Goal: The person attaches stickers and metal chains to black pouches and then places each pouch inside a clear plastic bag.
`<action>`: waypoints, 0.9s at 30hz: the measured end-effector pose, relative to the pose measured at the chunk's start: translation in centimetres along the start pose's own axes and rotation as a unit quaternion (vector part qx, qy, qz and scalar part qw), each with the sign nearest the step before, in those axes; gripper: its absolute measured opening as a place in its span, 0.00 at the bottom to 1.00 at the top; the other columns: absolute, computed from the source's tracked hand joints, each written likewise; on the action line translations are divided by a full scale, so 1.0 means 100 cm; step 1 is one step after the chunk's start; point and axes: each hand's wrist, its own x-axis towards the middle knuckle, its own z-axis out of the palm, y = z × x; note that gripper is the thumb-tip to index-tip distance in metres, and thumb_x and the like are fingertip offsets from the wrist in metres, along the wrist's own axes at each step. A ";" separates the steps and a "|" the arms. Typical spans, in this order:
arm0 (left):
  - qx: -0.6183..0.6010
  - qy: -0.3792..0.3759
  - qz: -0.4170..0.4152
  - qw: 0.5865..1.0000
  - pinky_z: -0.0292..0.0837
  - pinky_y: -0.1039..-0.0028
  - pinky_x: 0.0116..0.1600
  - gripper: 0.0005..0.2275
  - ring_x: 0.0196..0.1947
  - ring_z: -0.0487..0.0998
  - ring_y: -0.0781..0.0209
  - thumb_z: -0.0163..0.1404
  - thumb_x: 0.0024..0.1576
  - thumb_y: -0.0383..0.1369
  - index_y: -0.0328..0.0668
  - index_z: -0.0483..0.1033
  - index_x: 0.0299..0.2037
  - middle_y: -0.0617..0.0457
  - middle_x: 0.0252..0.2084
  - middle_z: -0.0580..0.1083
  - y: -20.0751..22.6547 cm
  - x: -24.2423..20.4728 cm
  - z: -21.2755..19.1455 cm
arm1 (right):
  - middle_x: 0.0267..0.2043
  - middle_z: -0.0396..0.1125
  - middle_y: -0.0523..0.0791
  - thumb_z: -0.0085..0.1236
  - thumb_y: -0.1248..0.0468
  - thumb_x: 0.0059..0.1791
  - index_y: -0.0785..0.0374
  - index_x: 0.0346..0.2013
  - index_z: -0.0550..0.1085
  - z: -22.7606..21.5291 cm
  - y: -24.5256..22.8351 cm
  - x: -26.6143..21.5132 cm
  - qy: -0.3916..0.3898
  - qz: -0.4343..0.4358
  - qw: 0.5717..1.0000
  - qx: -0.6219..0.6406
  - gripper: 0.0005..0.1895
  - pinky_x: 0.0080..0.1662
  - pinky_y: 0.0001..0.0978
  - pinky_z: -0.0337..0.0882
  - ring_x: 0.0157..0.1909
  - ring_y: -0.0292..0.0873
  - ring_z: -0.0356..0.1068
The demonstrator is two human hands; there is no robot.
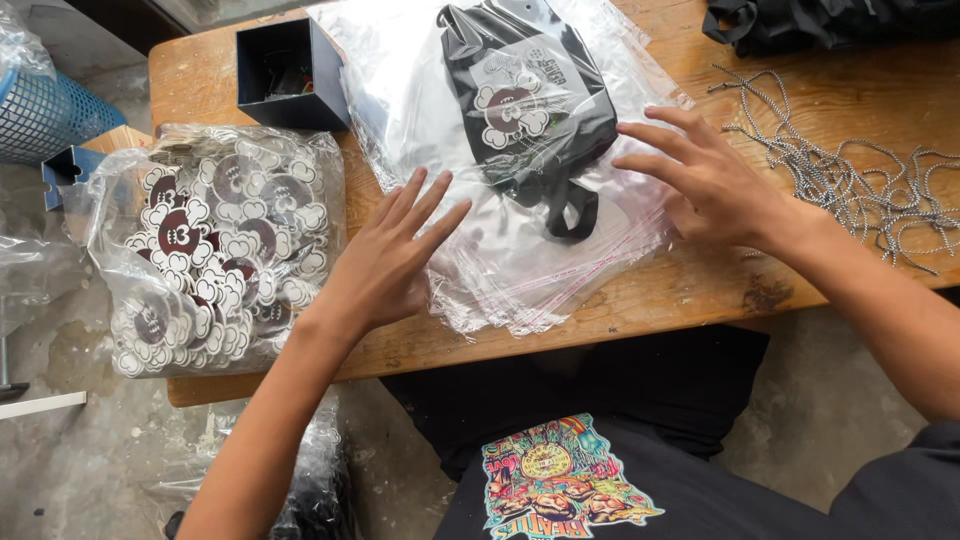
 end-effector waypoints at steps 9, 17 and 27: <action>0.064 -0.007 0.065 0.996 0.44 0.55 0.77 0.48 0.79 0.42 0.42 0.54 0.42 0.32 0.46 0.43 0.78 0.39 0.79 0.43 0.006 0.007 0.001 | 0.77 0.50 0.46 0.54 0.41 0.52 0.44 0.72 0.59 0.011 0.004 0.019 -0.029 -0.135 0.965 -0.222 0.36 0.71 0.57 0.60 0.72 0.54 0.51; 0.045 -0.026 0.065 0.997 0.54 0.55 0.74 0.49 0.77 0.52 0.44 0.59 0.40 0.31 0.53 0.49 0.77 0.45 0.78 0.53 -0.003 -0.001 0.008 | 0.69 0.66 0.42 0.36 0.69 0.40 0.50 0.71 0.67 0.025 0.019 0.003 -0.031 -0.026 0.999 -0.024 0.42 0.68 0.51 0.53 0.76 0.54 0.53; 0.010 0.119 0.113 0.986 0.62 0.56 0.71 0.12 0.62 0.75 0.55 0.54 0.55 0.29 0.51 0.76 0.49 0.55 0.52 0.77 -0.020 -0.005 0.041 | 0.64 0.70 0.42 0.50 0.75 0.42 0.55 0.63 0.74 0.014 0.002 0.009 0.043 -0.008 0.999 0.020 0.34 0.64 0.48 0.59 0.72 0.56 0.60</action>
